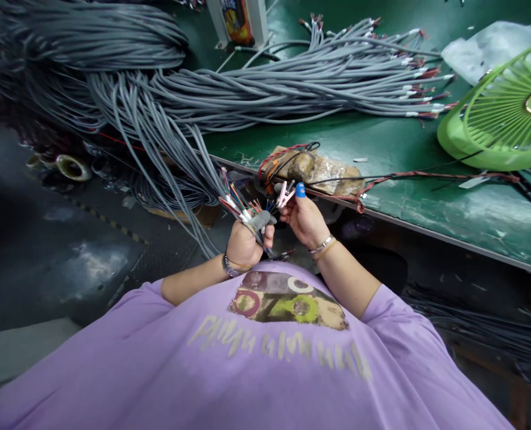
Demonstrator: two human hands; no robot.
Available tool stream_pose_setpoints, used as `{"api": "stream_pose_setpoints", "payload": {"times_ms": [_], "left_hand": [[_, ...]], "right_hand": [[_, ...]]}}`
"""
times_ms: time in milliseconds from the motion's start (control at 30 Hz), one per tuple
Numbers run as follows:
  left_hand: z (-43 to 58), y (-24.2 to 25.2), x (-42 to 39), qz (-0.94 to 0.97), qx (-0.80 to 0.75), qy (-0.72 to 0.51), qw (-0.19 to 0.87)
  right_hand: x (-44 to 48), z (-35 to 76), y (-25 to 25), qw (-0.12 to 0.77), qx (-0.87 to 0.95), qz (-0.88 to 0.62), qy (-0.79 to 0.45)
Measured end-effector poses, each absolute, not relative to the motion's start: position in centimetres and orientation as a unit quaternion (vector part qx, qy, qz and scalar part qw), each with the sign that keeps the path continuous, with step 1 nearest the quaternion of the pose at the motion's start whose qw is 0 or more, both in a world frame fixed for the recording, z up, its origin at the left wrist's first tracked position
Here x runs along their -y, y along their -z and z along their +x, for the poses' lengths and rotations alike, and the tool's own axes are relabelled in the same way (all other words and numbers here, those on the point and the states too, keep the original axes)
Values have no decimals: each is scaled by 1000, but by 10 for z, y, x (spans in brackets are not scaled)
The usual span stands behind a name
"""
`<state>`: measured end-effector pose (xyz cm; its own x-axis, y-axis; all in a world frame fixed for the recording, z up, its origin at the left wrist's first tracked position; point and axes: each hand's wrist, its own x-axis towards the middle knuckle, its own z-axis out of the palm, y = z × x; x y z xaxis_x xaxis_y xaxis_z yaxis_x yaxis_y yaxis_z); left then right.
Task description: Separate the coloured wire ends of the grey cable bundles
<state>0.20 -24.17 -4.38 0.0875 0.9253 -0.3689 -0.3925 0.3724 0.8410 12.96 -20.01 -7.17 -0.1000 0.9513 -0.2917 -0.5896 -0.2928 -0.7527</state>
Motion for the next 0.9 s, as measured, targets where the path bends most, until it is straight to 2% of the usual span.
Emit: {"api": "stream_pose_setpoints", "payload": {"times_ms": [267, 633, 900], "left_hand": [[4, 49, 240, 279, -473, -483, 682], [4, 52, 241, 284, -487, -467, 681], [4, 48, 241, 277, -489, -465, 684]], "right_hand": [[193, 125, 69, 537, 190, -361, -739], [188, 125, 80, 566, 135, -344, -737], [186, 127, 90, 566, 158, -309, -747]]}}
